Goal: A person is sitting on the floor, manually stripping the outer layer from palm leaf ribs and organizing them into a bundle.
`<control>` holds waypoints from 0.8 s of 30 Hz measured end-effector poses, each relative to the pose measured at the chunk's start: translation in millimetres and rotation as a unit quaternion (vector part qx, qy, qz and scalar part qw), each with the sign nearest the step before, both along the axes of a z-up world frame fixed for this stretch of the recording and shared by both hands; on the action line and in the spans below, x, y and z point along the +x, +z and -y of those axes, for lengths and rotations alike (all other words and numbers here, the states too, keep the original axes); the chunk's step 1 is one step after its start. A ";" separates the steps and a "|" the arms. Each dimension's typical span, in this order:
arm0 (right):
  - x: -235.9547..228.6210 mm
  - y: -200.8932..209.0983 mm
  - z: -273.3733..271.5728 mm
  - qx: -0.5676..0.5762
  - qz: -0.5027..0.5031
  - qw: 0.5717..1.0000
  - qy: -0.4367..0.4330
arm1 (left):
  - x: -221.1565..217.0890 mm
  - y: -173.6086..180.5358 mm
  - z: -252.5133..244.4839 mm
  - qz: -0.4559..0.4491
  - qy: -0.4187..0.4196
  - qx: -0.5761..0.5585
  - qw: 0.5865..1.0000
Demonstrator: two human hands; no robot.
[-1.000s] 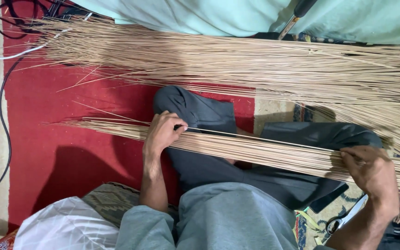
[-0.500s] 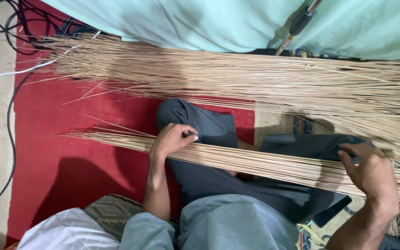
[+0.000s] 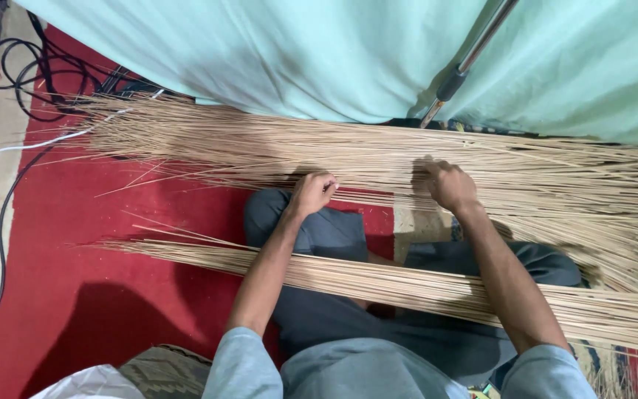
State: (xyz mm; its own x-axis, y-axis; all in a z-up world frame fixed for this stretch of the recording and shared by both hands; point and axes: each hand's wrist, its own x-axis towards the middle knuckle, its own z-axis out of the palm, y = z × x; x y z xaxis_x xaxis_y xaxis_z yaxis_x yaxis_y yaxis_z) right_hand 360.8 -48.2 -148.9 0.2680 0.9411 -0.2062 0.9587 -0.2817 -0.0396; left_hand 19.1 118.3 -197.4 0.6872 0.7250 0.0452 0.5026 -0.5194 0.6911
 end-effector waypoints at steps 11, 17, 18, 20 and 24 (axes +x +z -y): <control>32.1 -66.1 8.9 0.058 0.130 0.989 0.039 | 1.8 2.2 7.8 0.054 -0.049 0.111 0.991; 63.3 -41.9 20.0 0.116 0.133 0.984 0.039 | 3.0 -9.3 3.1 0.110 -0.027 0.199 0.973; 60.7 -23.6 21.5 0.154 0.118 0.980 0.049 | 6.0 -13.7 0.5 0.140 -0.016 0.255 0.957; 53.3 -0.5 28.1 0.193 0.140 0.969 0.066 | 5.2 18.9 3.7 0.156 0.007 0.315 0.936; -4.0 109.3 38.9 0.275 0.105 0.952 0.088 | -3.8 93.7 27.1 0.095 0.100 0.353 0.926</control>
State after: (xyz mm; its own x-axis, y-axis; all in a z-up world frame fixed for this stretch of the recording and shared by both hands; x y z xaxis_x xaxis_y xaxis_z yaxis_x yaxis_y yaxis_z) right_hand 356.9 -87.0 -39.6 0.0775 0.9256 0.3706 0.9921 -0.1084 0.0634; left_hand 15.3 91.2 -103.6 0.4737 0.5815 0.6614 0.5422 -0.7844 0.3013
